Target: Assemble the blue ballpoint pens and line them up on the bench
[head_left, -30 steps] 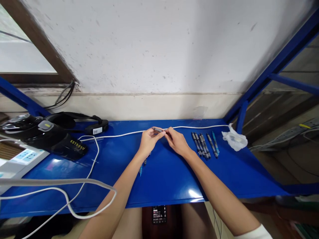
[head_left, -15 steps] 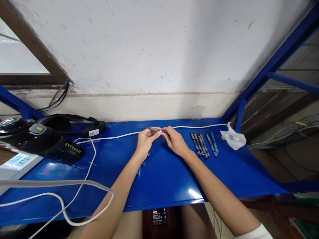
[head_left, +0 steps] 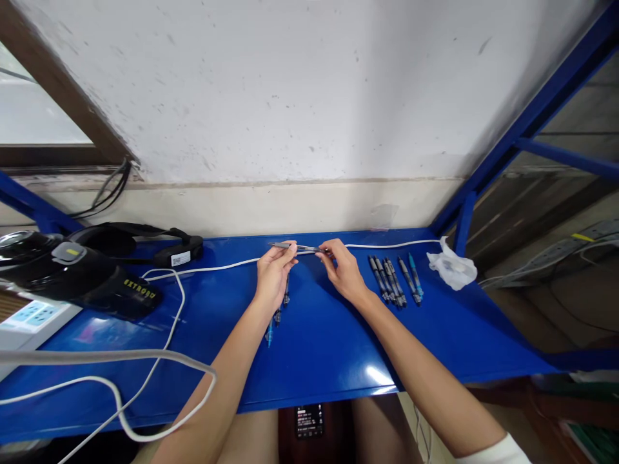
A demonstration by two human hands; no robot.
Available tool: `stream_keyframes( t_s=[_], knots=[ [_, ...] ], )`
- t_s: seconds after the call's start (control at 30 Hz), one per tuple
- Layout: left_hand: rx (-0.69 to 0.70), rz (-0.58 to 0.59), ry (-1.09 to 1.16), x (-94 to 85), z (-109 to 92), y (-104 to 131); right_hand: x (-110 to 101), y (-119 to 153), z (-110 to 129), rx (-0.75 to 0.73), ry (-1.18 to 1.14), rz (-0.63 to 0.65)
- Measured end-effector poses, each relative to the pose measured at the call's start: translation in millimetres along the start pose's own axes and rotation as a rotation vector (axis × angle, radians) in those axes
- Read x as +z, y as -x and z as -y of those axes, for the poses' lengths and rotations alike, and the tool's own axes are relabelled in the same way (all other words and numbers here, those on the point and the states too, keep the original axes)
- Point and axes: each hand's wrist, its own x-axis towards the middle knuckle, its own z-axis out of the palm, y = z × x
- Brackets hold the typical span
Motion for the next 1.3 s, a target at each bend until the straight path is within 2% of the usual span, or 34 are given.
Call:
stream_keyframes(
  t_s=[0.17, 0.33, 0.53, 0.77, 1.03, 1.3],
  knots=[
    [-0.08, 0.034, 0.044, -0.5, -4.2, -0.3, -0.5, 2.6, -1.4, 0.066, -0.01, -0.027],
    [-0.076, 0.011, 0.06, -0.4, -4.7, -0.9, 2.5, 4.6, -3.2, 0.143, -0.06, -0.033],
    [-0.082, -0.009, 0.064, -0.7, -5.4, -1.2, 3.4, 4.4, -6.5, 0.142, -0.128, -0.055],
    [-0.073, -0.007, 0.075, -0.8, -4.4, -1.2, -0.8, 3.0, -3.0, 0.134, -0.054, -0.023],
    [-0.069, -0.009, 0.088, -0.3, -5.6, -1.5, 0.2, 0.8, 0.7, -0.019, -0.005, -0.008],
    [-0.09, 0.002, 0.07, -0.1, -3.6, -0.9, -0.1, 1.7, -2.9, 0.049, 0.017, -0.023]
  ],
)
